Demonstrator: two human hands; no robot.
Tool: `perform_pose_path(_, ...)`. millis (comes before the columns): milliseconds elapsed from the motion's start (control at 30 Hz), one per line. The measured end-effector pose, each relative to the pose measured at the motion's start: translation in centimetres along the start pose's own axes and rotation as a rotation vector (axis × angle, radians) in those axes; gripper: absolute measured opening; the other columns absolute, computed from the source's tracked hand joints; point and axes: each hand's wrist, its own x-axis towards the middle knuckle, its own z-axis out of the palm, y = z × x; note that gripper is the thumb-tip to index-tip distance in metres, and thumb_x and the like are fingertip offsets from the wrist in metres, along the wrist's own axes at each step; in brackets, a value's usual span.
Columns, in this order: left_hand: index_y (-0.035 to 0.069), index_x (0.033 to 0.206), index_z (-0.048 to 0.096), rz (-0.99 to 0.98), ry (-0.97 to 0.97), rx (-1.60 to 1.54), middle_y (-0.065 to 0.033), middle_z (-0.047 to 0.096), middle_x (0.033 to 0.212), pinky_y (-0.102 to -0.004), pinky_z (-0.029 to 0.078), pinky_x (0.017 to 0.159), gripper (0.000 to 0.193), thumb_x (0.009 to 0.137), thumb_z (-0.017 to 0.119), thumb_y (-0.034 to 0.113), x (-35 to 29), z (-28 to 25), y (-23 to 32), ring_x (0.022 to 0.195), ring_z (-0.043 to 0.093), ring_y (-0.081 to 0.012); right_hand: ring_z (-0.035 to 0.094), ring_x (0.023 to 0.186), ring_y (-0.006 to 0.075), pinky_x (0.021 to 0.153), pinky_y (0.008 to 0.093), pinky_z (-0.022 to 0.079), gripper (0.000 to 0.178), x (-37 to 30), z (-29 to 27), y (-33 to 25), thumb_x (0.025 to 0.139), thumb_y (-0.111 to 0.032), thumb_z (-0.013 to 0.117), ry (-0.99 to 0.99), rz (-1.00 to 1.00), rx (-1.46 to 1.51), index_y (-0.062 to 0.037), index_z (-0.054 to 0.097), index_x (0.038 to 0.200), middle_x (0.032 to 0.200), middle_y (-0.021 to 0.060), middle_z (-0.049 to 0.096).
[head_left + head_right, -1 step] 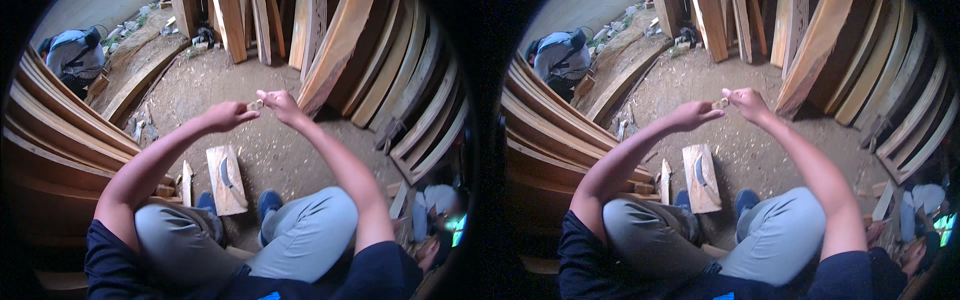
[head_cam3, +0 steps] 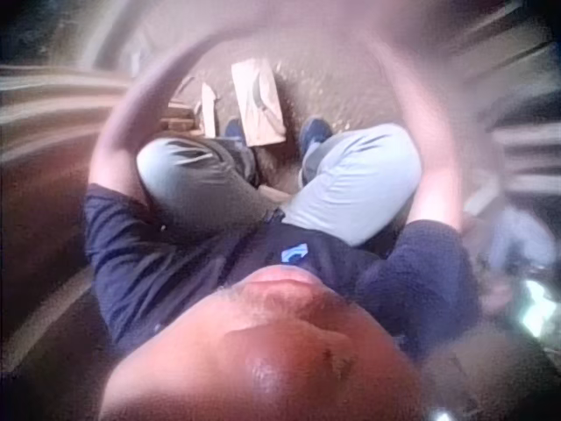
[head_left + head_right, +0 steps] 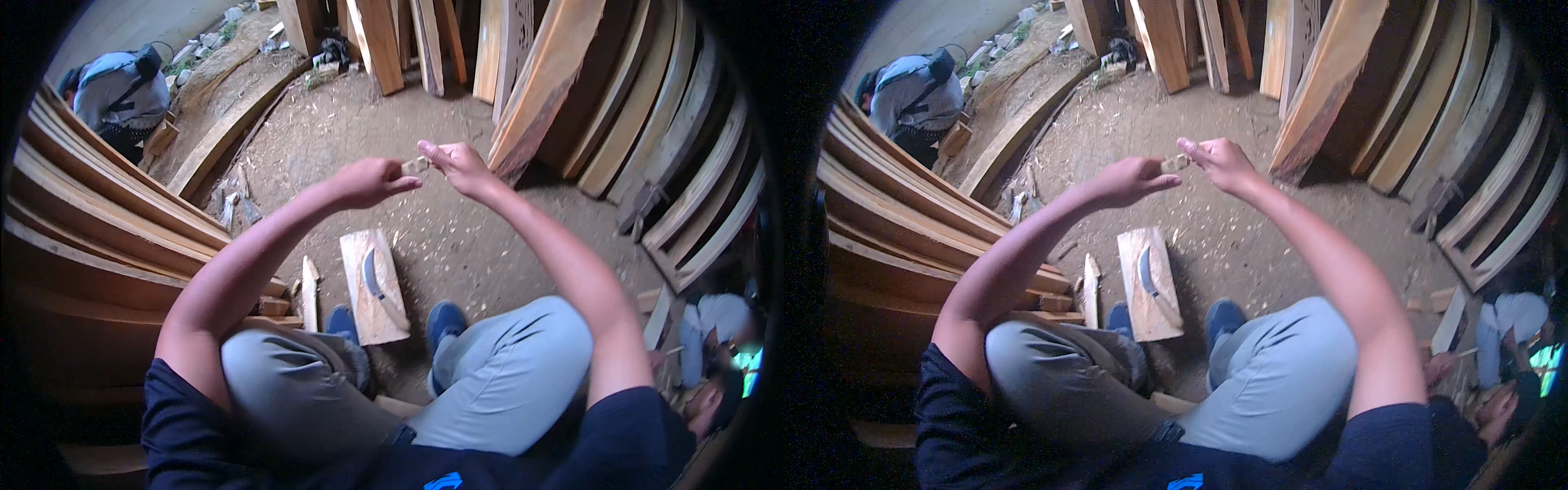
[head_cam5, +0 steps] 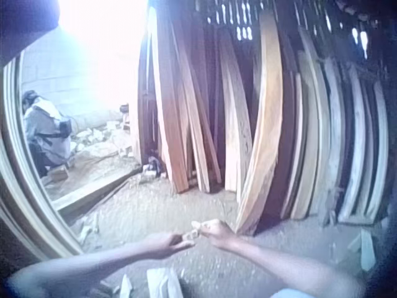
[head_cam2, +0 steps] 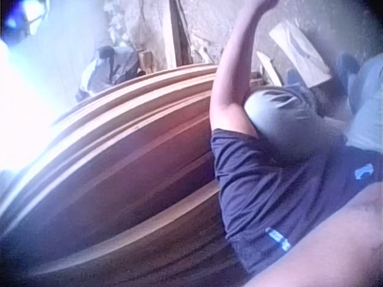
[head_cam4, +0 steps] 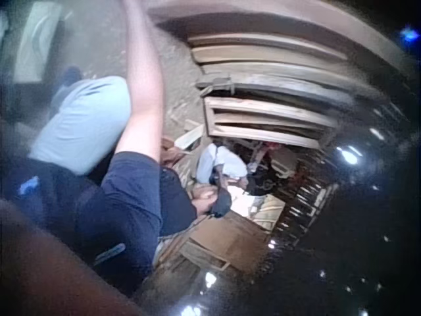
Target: The person sits on the floor and uses a knife to carve a small piece of wood. They repeatedly shave off thin layers, inspect the piece, and continue refining its shape.
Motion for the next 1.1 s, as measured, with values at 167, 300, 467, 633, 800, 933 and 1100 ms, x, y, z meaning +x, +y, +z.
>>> perform_pose_path(167, 0.001, 0.102, 0.055, -0.233, 0.008, -0.098, -0.0101, 0.058, 0.075, -0.0377, 0.047, 0.051, 0.050, 0.093, 0.066, 0.049, -2.1, -0.4, -5.7, 0.057, 0.058, -0.0212, 0.051, 0.063, 0.0161, 0.062, 0.0345, 0.044, 0.058, -2.1, 5.3, 6.0, 0.095, -0.063, 0.053, -0.202, 0.299, -0.124, -0.0068, 0.057, 0.085, 0.073, 0.0048, 0.058)
perform_pose_path(300, 0.006, 0.118, 0.058, -0.542, -0.023, -0.350, -0.0058, 0.057, 0.077, -0.0324, 0.051, 0.044, 0.047, 0.095, 0.065, 0.046, -5.0, -0.7, -6.5, 0.055, 0.061, -0.0147, 0.068, 0.099, 0.0385, 0.085, 0.0498, 0.053, 0.066, -7.7, 7.9, 3.2, 0.090, -0.063, 0.055, -0.761, 0.175, -0.606, -0.0032, 0.060, 0.118, 0.106, 0.0211, 0.070)
perform_pose_path(467, -0.003, 0.094, 0.062, -0.621, -0.062, -0.655, -0.0025, 0.054, 0.074, -0.0324, 0.053, 0.047, 0.049, 0.097, 0.063, 0.046, -9.0, 5.0, -10.6, 0.059, 0.064, -0.0145, 0.070, 0.099, 0.0394, 0.085, 0.0503, 0.055, 0.079, -10.7, 14.1, 2.6, 0.088, -0.072, 0.051, -0.943, 0.112, -0.588, 0.0018, 0.065, 0.113, 0.105, 0.0239, 0.071)
perform_pose_path(633, -0.001, 0.096, 0.064, -0.722, -0.043, -0.648, -0.0021, 0.055, 0.074, -0.0303, 0.051, 0.051, 0.048, 0.099, 0.060, 0.046, -11.7, 9.6, -12.5, 0.059, 0.060, -0.0125, 0.071, 0.098, 0.0368, 0.084, 0.0473, 0.056, 0.072, -11.2, 16.7, 2.5, 0.087, -0.067, 0.057, -1.020, 0.177, -0.572, 0.0020, 0.073, 0.099, 0.102, 0.0233, 0.072)
perform_pose_path(800, 0.003, 0.110, 0.067, -0.722, -0.009, -0.843, -0.0017, 0.055, 0.081, -0.0281, 0.048, 0.049, 0.043, 0.102, 0.054, 0.044, -11.4, 9.7, -12.6, 0.057, 0.057, -0.0113, 0.072, 0.093, 0.0360, 0.083, 0.0450, 0.057, 0.054, -11.2, 17.7, 4.3, 0.084, -0.052, 0.069, -0.938, 0.280, -0.608, 0.0002, 0.074, 0.097, 0.098, 0.0209, 0.073)
perform_pose_path(933, 0.004, 0.114, 0.065, -0.743, -0.023, -0.960, -0.0003, 0.051, 0.082, -0.0276, 0.045, 0.052, 0.039, 0.104, 0.050, 0.039, -12.1, 9.3, -12.1, 0.061, 0.053, -0.0113, 0.071, 0.092, 0.0333, 0.082, 0.0427, 0.056, 0.046, -10.0, 17.0, 5.4, 0.080, -0.048, 0.070, -0.968, 0.454, -0.497, -0.0045, 0.075, 0.095, 0.096, 0.0163, 0.074)
perform_pose_path(1100, 0.005, 0.109, 0.060, -0.647, -0.094, -1.163, -0.0032, 0.054, 0.085, -0.0286, 0.047, 0.052, 0.027, 0.099, 0.045, 0.025, -13.0, 10.3, -13.0, 0.061, 0.055, -0.0131, 0.070, 0.082, 0.0307, 0.076, 0.0415, 0.054, 0.038, -10.2, 13.2, 6.8, 0.077, -0.042, 0.071, -0.902, 0.492, -0.271, -0.0072, 0.069, 0.091, 0.090, 0.0155, 0.072)
